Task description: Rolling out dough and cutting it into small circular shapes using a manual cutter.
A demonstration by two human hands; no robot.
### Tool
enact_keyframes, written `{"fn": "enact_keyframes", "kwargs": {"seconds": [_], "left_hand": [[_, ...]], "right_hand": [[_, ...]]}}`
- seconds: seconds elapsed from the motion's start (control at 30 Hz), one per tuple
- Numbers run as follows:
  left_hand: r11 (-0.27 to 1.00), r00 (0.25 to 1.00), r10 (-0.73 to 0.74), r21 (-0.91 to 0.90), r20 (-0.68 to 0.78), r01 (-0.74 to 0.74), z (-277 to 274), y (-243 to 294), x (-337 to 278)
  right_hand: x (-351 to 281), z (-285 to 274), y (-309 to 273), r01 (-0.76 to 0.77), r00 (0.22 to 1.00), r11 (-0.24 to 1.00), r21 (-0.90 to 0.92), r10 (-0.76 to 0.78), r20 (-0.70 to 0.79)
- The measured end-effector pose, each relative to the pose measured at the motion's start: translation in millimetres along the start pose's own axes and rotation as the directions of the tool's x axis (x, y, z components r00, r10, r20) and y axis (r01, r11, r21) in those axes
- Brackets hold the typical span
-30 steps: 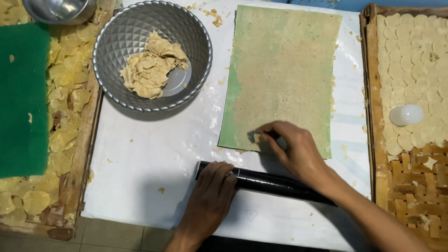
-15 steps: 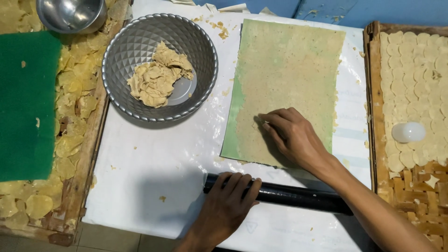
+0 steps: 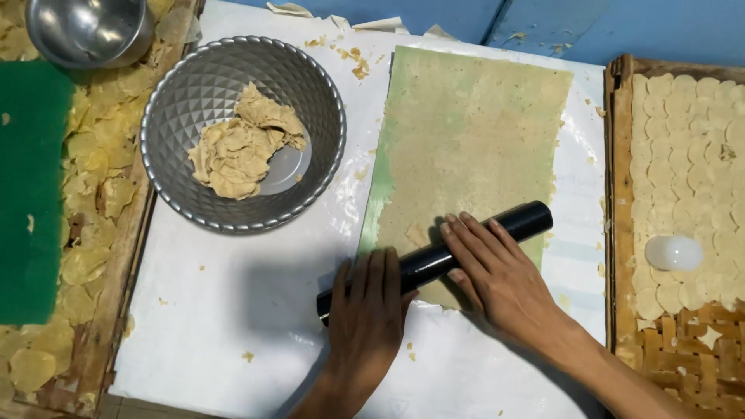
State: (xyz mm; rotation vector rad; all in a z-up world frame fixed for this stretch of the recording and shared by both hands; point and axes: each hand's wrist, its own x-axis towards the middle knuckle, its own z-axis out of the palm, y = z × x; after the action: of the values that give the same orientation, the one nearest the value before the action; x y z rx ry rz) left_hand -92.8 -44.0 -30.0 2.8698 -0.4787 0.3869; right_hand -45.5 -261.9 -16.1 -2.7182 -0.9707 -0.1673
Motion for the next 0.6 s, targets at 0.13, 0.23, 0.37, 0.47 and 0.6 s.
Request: {"fn": "enact_keyframes", "kwargs": {"seconds": [0.13, 0.23, 0.37, 0.47, 0.6], "left_hand": [[0.993, 0.997, -0.042, 0.109, 0.06, 0.035, 0, -11, 24], [0.989, 0.987, -0.104, 0.12, 0.123, 0.089, 5, -30, 45], [0.989, 0.988, -0.14, 0.056, 0.062, 0.136, 9, -47, 66], [0.989, 0.988, -0.145, 0.02, 0.047, 0.144, -1, -35, 55], [0.986, 0.98, -0.121, 0.132, 0.161, 0.1, 4, -15, 32]], "right_hand": [[34, 8, 10, -0.009, 1.0, 1.0, 0.02, 0.01, -0.015], [68, 8, 18, 0.037, 0.999, 0.999, 0.006, -0.037, -0.017], [98, 12, 27, 0.025, 1.0, 0.998, -0.053, -0.025, 0.007], [83, 14, 20, 0.005, 1.0, 0.999, -0.033, -0.004, 0.01], [53, 15, 11, -0.022, 1.0, 1.0, -0.015, 0.022, -0.022]]}}
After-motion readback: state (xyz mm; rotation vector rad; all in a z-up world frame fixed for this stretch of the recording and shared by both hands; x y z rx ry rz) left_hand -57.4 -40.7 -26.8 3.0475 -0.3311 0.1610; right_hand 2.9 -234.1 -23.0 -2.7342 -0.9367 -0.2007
